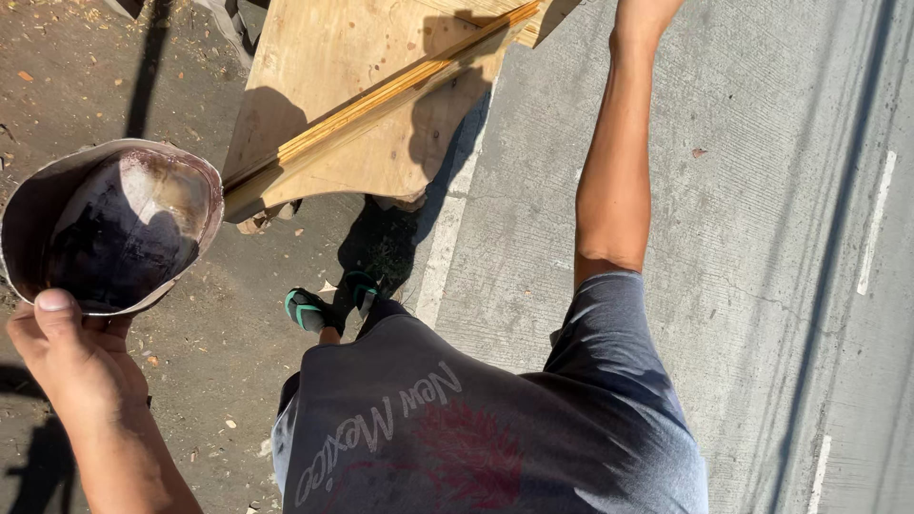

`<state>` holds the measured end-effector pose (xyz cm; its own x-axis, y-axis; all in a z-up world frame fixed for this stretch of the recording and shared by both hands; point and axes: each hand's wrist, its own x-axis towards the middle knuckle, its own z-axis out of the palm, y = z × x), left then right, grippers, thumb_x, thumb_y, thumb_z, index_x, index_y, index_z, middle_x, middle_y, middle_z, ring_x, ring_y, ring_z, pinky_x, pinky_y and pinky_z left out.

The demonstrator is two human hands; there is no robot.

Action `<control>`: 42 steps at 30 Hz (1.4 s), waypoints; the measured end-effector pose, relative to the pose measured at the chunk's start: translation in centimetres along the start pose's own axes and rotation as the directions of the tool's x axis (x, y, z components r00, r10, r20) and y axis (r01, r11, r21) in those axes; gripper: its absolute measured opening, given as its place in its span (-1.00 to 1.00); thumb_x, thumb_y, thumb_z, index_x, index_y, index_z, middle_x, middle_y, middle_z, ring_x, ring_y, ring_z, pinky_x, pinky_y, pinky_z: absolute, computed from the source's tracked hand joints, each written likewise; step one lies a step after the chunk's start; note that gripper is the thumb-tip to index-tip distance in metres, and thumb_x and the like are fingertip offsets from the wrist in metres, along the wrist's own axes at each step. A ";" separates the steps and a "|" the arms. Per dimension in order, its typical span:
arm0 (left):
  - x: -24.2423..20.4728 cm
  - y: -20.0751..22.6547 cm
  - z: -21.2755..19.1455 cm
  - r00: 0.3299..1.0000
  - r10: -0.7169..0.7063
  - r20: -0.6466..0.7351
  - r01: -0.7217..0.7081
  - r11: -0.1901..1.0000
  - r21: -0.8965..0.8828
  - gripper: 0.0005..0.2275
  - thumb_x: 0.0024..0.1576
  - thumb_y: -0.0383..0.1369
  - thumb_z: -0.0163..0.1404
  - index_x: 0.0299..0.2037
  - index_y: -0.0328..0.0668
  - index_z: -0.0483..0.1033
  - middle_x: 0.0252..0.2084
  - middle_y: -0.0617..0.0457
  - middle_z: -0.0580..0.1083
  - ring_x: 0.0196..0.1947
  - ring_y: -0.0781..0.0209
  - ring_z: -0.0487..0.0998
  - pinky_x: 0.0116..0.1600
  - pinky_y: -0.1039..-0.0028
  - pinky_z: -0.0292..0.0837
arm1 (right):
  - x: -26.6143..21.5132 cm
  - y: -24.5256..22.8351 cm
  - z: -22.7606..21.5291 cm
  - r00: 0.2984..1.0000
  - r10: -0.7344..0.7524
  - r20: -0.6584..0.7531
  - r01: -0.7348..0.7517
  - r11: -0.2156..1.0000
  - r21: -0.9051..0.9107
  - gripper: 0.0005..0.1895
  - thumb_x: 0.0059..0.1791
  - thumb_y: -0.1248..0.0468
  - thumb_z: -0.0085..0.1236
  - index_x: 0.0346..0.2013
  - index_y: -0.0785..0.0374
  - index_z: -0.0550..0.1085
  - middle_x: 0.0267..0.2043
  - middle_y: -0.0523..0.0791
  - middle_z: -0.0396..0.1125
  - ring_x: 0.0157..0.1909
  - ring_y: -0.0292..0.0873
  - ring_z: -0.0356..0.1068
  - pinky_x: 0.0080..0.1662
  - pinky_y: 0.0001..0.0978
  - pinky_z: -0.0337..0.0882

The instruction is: The person picks up a wooden plank and places it on a workbench. They then retrieve a container with a brush and apply a dark finish to the plank's surface. After finishing, they return the container and brush to the workbench and pick up another plank.

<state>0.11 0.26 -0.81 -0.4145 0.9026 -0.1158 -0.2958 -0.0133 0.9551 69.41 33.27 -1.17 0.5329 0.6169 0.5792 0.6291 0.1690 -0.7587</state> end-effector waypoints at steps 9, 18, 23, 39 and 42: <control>1.4 -2.6 0.3 0.999 0.003 0.052 -0.001 0.999 -0.039 -0.40 0.44 -0.12 0.15 0.33 -0.45 0.04 0.33 -0.33 0.34 0.23 -0.08 0.50 0.33 0.08 0.59 | 1.7 1.6 -5.0 0.984 -0.024 -0.176 0.014 0.998 -0.055 -0.77 0.02 0.35 0.18 -0.47 0.40 0.38 -0.53 -0.20 0.32 -0.44 -0.31 0.23 -0.33 -0.36 0.34; 1.6 -3.3 4.0 0.995 -0.095 -0.043 0.095 0.995 0.007 -0.45 0.31 -0.06 0.14 0.21 -0.33 0.15 0.11 -0.07 0.38 0.01 0.19 0.55 0.11 0.24 0.64 | -10.7 -15.6 -3.8 0.994 0.061 0.095 -0.095 0.905 0.414 -0.70 0.11 0.21 0.15 0.01 0.40 0.52 -0.35 -0.15 0.44 -0.47 -0.33 0.16 -0.39 -0.50 0.12; 1.6 -3.7 5.8 0.986 -0.135 -0.099 0.140 0.989 0.054 -0.47 0.26 -0.08 0.11 0.18 -0.33 0.18 0.00 -0.05 0.42 -0.12 0.22 0.55 -0.01 0.33 0.63 | -22.5 -27.0 -0.3 0.840 -0.178 0.512 -0.143 0.839 0.525 -0.77 0.16 0.33 0.20 0.07 0.39 0.51 -0.12 -0.08 0.47 -0.12 -0.28 0.41 -0.02 -0.47 0.42; 11.2 1.2 -0.8 1.000 -0.003 -0.020 0.008 0.968 0.253 -0.37 0.15 -0.09 0.20 0.21 -0.39 0.18 -0.06 -0.10 0.48 -0.13 0.25 0.50 -0.05 0.48 0.48 | -31.6 -39.1 14.6 0.547 -0.143 0.824 -0.068 0.974 0.215 -0.76 0.09 0.24 0.20 0.01 0.29 0.57 -0.21 -0.07 0.50 -0.36 -0.35 0.33 -0.38 -0.46 0.27; 14.6 1.7 -0.2 0.999 -0.023 -0.023 0.029 0.967 0.254 -0.37 0.16 -0.07 0.19 0.21 -0.40 0.18 -0.04 -0.10 0.48 -0.11 0.25 0.51 -0.04 0.49 0.49 | -29.9 -37.3 16.0 0.679 -0.150 0.718 -0.043 0.969 0.243 -0.78 0.12 0.26 0.25 0.00 0.32 0.58 -0.32 -0.07 0.45 -0.36 -0.37 0.26 -0.31 -0.49 0.26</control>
<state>-6.57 13.30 -0.95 -0.4275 0.8924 -0.1444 -0.0791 0.1222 0.9893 20.99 20.78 5.02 -0.1387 0.9460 0.2929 0.4492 0.3237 -0.8327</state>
